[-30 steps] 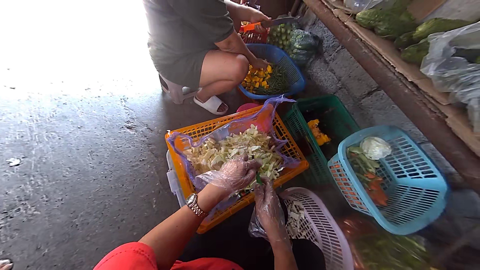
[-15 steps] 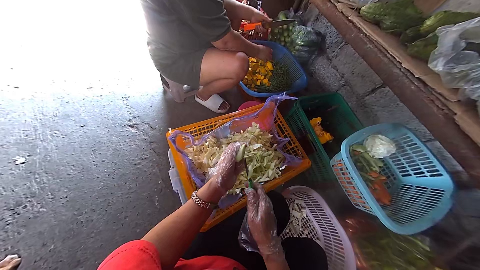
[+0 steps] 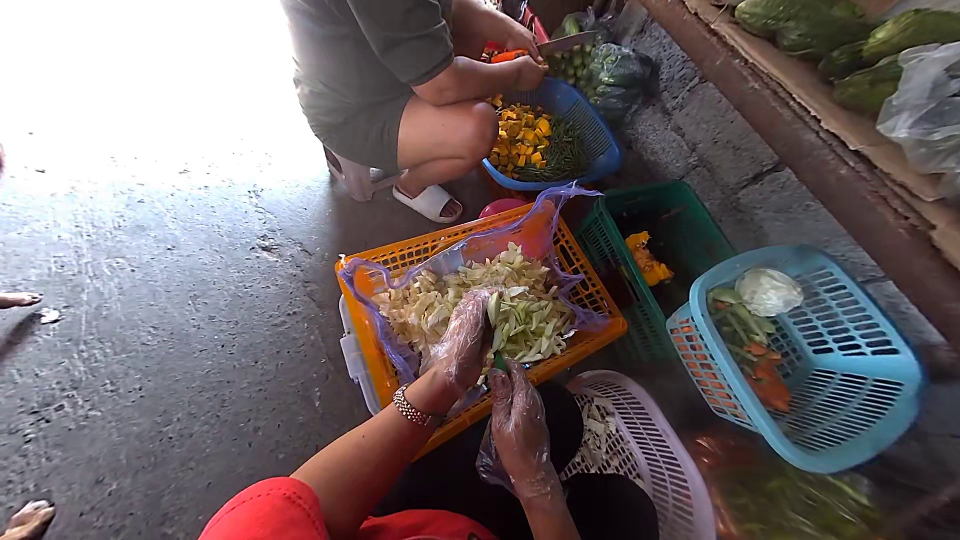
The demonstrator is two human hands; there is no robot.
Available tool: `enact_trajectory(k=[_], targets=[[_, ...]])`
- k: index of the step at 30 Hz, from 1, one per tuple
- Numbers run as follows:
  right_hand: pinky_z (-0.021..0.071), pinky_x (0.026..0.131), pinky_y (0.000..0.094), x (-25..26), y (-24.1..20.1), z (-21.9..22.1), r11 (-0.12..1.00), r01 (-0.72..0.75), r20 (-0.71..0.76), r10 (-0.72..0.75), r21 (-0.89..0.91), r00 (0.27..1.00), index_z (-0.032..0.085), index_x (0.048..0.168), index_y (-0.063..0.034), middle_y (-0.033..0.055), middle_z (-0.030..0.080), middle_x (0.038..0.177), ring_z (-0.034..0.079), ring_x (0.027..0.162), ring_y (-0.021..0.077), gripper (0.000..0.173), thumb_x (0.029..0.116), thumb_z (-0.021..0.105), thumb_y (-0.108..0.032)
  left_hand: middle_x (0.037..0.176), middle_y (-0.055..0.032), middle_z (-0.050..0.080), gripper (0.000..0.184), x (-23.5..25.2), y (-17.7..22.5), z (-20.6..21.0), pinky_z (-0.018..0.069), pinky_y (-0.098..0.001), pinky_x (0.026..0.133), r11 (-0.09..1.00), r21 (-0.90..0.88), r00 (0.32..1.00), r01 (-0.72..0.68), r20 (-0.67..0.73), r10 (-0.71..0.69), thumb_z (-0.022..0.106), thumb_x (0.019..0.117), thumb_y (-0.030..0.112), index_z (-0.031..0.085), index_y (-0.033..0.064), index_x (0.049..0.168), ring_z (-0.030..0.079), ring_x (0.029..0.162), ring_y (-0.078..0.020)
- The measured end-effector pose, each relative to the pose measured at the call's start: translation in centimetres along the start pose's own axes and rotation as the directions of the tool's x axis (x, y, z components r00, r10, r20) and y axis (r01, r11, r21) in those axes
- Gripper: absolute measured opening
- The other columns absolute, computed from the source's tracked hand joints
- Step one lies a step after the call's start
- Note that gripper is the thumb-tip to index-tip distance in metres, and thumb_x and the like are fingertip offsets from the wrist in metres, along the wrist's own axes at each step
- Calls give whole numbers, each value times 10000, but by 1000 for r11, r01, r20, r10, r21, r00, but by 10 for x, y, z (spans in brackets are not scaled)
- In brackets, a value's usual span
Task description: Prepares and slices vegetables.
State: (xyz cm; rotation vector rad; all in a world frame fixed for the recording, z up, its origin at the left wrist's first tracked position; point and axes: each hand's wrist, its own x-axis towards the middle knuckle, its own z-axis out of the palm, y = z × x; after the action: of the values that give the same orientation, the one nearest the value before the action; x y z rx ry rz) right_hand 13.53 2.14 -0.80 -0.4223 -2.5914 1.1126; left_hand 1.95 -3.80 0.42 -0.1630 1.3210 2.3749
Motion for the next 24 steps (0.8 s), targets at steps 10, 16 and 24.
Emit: enact_trajectory(k=[10, 16, 24], targets=[[559, 861, 445, 16, 0, -4, 998, -62, 56, 63, -9, 996, 649, 1224, 77, 208, 715, 1001, 711, 939, 294, 397, 1058, 467, -234, 818, 24, 610, 306, -3, -3, -1, 521, -191, 637, 1000, -13, 999, 6, 35, -5, 290, 1100, 158, 582, 80, 1049, 602, 712, -39], [528, 888, 457, 32, 0, -8, 986, -168, 144, 168, -15, 975, 616, 1254, 76, 224, 697, 1006, 687, 963, 307, 394, 1082, 443, -234, 675, 54, 530, 323, -3, -2, -4, 399, -147, 485, 996, 5, 995, 87, 57, -87, 291, 1102, 150, 578, 91, 967, 450, 514, -8], [407, 577, 179, 37, 17, -19, 796, -388, 397, 205, 464, 895, 618, 1150, -20, -79, 462, 723, 419, 591, -3, 437, 1095, 235, -224, 708, 43, 557, 302, 13, 3, -21, 452, -150, 519, 993, 38, 993, 108, 49, -110, 337, 1102, 166, 620, 69, 1064, 493, 530, -18]])
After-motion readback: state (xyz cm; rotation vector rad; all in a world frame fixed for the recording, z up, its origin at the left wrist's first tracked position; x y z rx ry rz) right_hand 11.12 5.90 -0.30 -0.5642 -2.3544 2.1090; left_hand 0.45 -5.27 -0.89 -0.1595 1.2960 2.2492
